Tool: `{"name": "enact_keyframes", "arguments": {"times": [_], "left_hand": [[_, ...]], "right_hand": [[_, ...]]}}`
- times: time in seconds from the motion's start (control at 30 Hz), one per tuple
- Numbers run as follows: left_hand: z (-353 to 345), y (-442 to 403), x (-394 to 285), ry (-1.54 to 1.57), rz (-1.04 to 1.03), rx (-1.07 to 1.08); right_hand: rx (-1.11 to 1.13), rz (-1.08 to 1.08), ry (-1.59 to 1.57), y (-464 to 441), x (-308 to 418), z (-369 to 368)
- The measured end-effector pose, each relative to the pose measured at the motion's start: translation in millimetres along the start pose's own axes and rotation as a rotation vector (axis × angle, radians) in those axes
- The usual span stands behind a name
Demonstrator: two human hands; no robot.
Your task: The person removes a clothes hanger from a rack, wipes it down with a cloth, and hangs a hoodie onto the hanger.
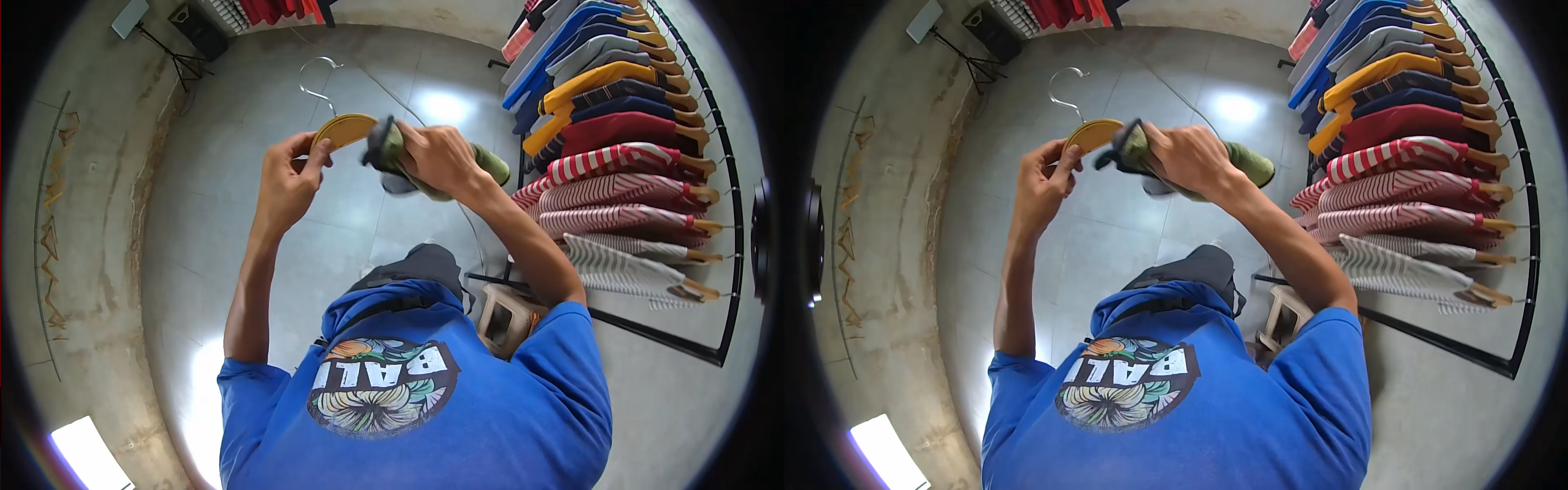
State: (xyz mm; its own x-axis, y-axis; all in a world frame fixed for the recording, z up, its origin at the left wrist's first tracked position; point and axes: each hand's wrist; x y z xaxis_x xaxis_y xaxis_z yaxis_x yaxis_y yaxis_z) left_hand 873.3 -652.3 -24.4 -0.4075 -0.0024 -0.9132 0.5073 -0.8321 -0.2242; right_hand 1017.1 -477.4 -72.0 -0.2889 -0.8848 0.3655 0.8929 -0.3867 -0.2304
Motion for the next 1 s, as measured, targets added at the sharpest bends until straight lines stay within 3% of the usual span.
{"name": "enact_keyframes", "arguments": {"times": [0.13, 0.23, 0.3, 0.4, 0.53, 0.7, 0.8, 0.9, 1.0], "left_hand": [[-20, -25, -9, -0.030, 0.018, -0.001], [-45, -38, -13, -0.065, -0.042, 0.046], [-36, -43, -20, -0.100, -0.077, -0.069], [-11, -42, -27, -0.098, -0.050, -0.128], [16, -30, -21, -0.017, 0.041, -0.187], [6, -26, -33, -0.005, 0.064, -0.257], [15, -24, -29, -0.013, 0.067, -0.322], [17, -25, -19, 0.003, 0.050, -0.427], [13, -26, -8, 0.046, 0.004, -0.541]], "right_hand": [[-0.263, 0.188, -0.182, -17, -27, 0], [-0.254, 0.117, -0.268, -34, -17, 15], [-0.250, 0.086, -0.306, -36, -25, 20], [0.000, 0.018, -0.099, -29, -47, 20], [-0.156, 0.195, -0.156, -28, -86, 24], [-0.155, 0.283, -0.156, -30, -117, 28], [-0.305, 0.214, -0.438, -22, -160, -4], [-0.616, -0.121, -0.753, -23, -169, -44], [-0.462, -0.326, -2.417, -23, -112, -16]]}}
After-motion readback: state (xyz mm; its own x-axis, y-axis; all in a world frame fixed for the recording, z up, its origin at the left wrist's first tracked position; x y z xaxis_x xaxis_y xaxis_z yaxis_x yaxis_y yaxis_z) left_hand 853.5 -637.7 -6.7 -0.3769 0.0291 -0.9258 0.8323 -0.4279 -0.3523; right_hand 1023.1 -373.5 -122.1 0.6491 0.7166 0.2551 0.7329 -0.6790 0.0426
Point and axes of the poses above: each hand's wrist, its own y-axis away from the middle knuckle, its own z-axis out of the back of the hand, x = y × z, and after that the axes turned 11 degrees about -z, right-handed
